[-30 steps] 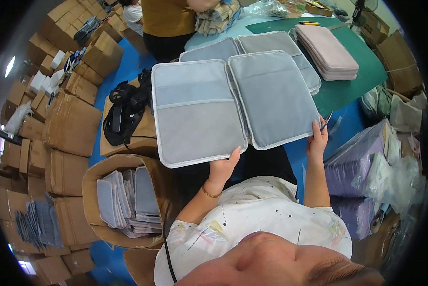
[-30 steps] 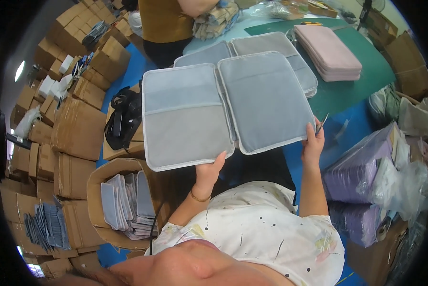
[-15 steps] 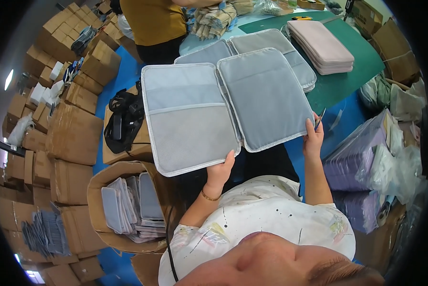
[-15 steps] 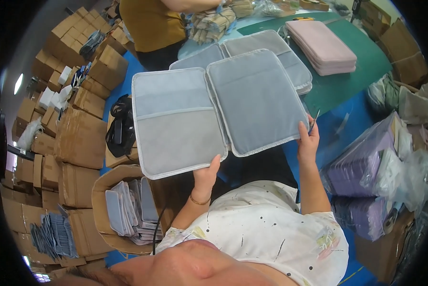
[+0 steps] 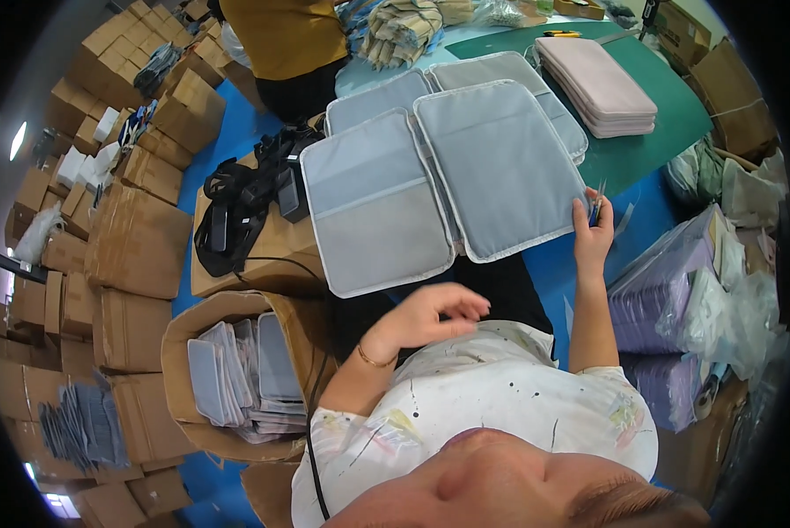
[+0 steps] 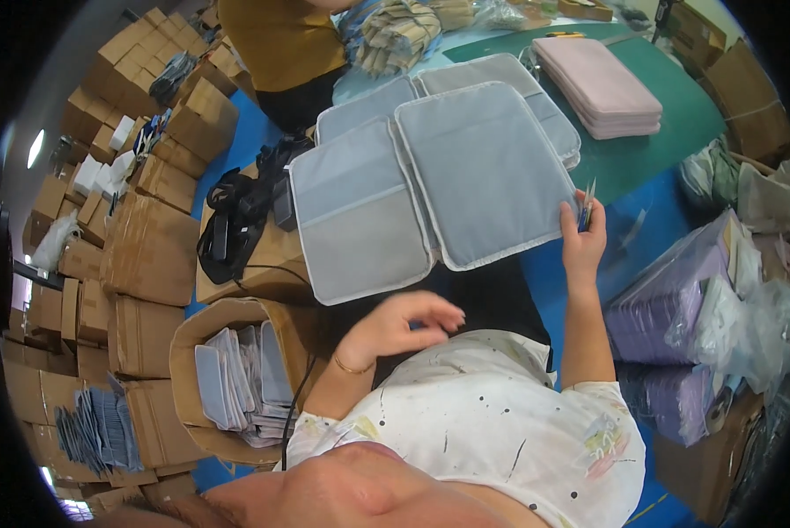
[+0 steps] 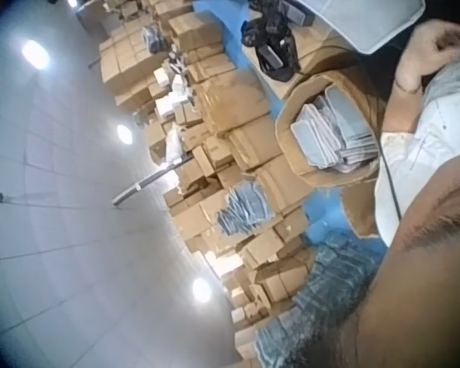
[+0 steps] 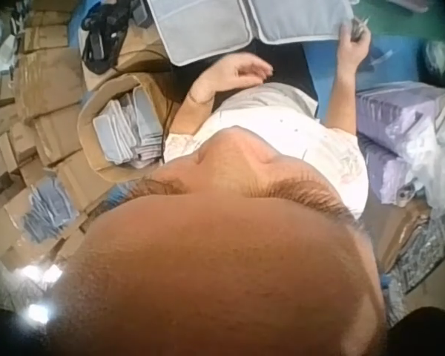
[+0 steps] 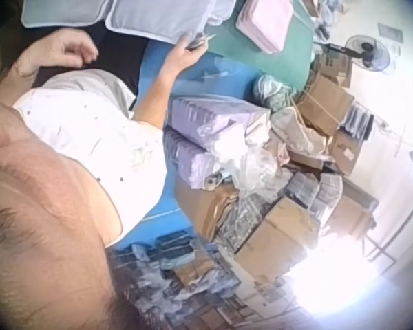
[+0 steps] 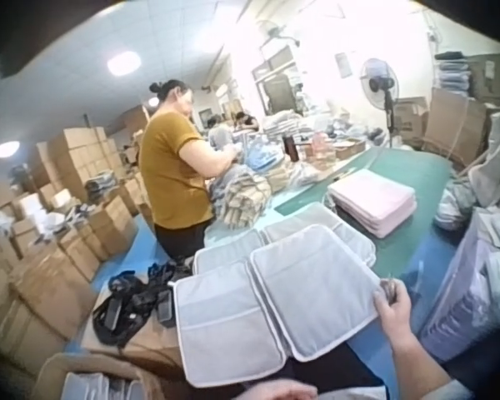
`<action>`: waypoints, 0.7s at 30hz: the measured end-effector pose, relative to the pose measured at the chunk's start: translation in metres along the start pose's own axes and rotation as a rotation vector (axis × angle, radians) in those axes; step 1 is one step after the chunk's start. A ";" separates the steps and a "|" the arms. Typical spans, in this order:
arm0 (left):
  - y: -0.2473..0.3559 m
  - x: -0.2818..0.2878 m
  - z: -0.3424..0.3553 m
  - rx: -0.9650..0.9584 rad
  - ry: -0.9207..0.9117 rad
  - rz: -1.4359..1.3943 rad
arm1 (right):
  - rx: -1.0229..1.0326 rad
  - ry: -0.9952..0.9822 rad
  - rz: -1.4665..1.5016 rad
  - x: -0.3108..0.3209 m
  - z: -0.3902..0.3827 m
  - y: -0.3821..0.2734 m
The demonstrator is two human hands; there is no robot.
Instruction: Trimming loose threads and inspecting travel organizer pouches at a workbench.
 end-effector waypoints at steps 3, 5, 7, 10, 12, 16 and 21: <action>0.047 0.039 0.024 -0.279 0.478 0.501 | -0.001 -0.015 0.031 0.003 0.003 0.004; 0.061 0.078 0.051 -0.259 0.717 0.700 | -0.021 -0.020 0.022 0.006 0.004 0.009; 0.057 0.121 0.077 -0.222 0.883 0.896 | -0.022 -0.026 0.017 0.008 0.003 0.010; 0.036 0.175 0.107 -0.271 1.022 1.097 | -0.013 -0.050 0.009 0.006 0.001 0.006; 0.030 0.188 0.123 -0.315 1.096 1.237 | -0.008 -0.056 -0.014 0.009 0.000 0.006; 0.017 0.195 0.143 -0.300 0.991 1.351 | -0.100 -0.096 0.021 0.014 -0.003 0.011; 0.001 0.187 0.156 -0.219 0.970 1.714 | 0.035 -0.181 -0.253 0.020 0.003 -0.008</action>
Point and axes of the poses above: each hand's wrist, its own z-axis towards the middle knuckle, its own x-axis out of the back of the hand, y = z × x, the point moved 3 cm from there along z, towards the middle knuckle, and after that the axes turned 2 degrees about x, right-handed, at the moved point
